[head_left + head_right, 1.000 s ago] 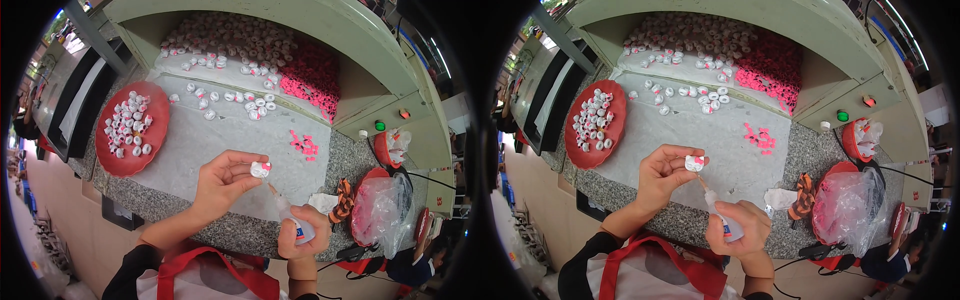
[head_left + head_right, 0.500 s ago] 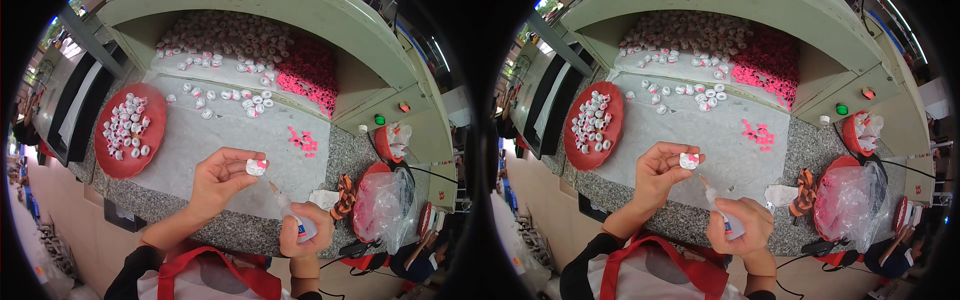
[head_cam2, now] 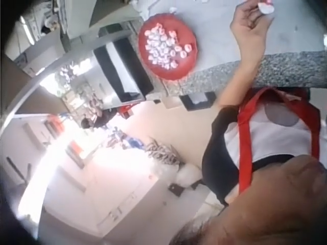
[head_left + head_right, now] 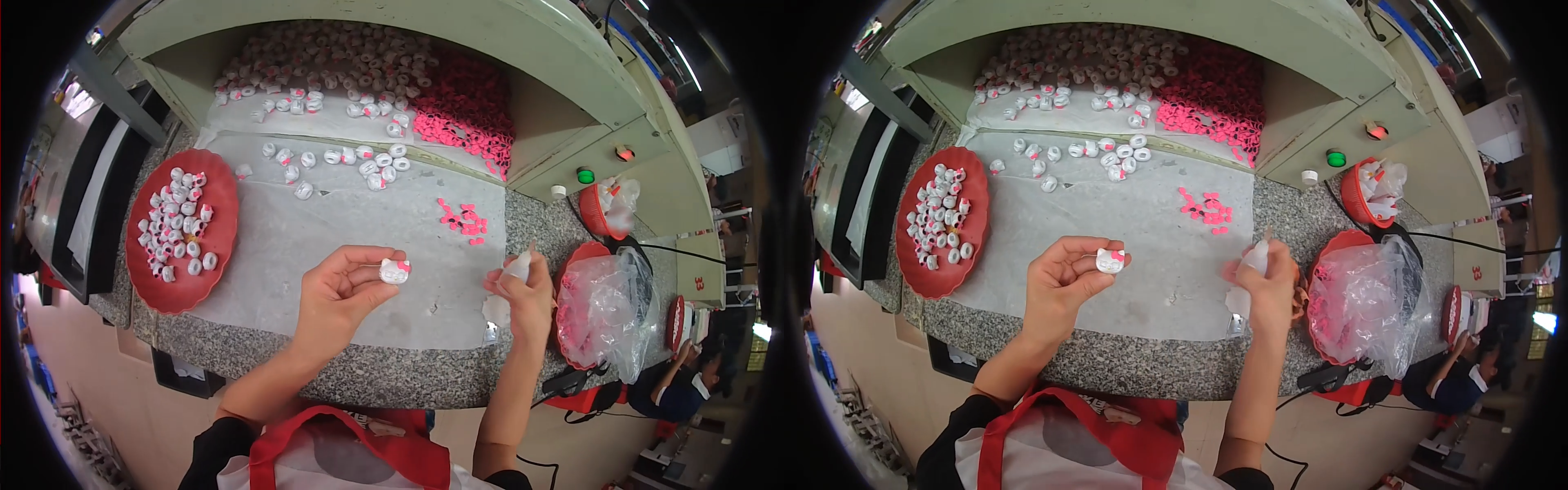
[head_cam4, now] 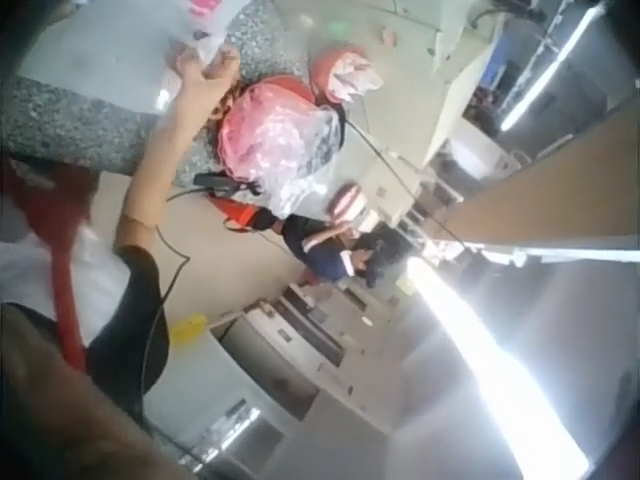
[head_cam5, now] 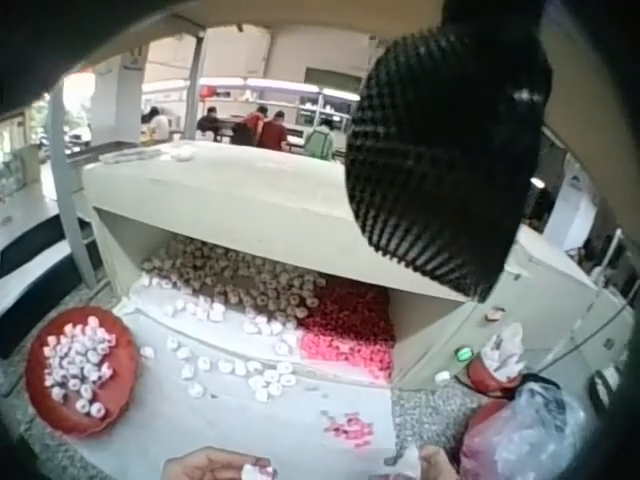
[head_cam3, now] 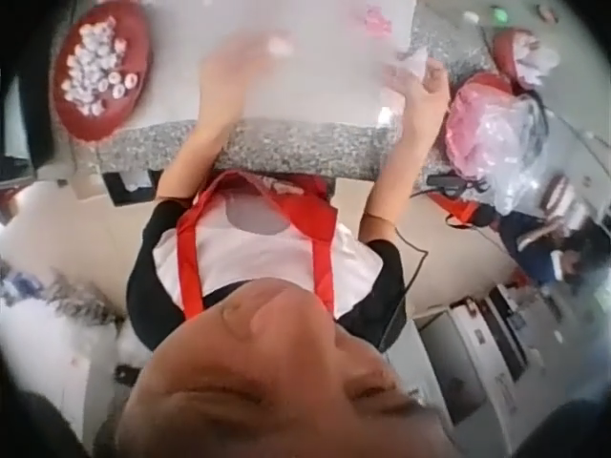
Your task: Applying glue and attaching small pink bows to white plastic toy cat heads at a factory workbench.
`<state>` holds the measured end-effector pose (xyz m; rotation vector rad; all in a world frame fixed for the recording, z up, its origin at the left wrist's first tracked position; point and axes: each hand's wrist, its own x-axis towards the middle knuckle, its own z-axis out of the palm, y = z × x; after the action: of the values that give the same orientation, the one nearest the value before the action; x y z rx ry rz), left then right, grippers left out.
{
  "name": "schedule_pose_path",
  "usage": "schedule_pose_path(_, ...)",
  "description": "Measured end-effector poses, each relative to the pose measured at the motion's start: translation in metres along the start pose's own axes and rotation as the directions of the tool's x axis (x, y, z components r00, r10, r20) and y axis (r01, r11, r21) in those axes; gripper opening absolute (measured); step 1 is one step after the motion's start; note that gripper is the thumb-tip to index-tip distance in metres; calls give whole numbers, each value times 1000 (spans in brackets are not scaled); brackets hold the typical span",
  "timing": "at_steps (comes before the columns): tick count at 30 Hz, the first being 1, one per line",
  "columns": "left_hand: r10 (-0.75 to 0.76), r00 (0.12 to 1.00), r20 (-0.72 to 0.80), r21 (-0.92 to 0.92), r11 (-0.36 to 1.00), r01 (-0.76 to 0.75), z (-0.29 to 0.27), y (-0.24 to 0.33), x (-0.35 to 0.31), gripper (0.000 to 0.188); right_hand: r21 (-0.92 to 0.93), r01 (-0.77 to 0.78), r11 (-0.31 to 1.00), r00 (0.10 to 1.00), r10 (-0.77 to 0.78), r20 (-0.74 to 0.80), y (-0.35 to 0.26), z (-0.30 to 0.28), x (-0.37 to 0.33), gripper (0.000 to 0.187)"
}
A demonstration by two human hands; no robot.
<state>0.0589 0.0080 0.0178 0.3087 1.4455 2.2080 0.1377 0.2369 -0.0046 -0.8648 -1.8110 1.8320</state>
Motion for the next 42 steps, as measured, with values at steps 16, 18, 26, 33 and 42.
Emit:
schedule_pose_path(16, -34, 999, 3, 53, 998, 34, 3, -16, 3, 30, -853, 234, 466, 959, -257, 123, 16, 10, 12, 23)
schedule_pose_path(18, -40, 999, 6, 62, 997, 39, 5, -16, 3, 30, -884, 266, 384, 944, -289, 159, 14, 8, 14, 25)
schedule_pose_path(26, -42, 999, -19, 76, 996, 43, 4, -13, -4, 29, -118, 9, 993, 940, 32, 340, -50, 57, -50, 11)
schedule_pose_path(33, 218, 976, 20, 91, 972, -219, 6, -22, -3, 29, 26, 14, 1000, 931, -22, 364, -37, 73, -57, 9)
schedule_pose_path(42, 126, 985, 116, -27, 992, -123, 6, -8, -3, 31, -18, 207, 978, 950, -197, 242, -19, 73, -58, 14)
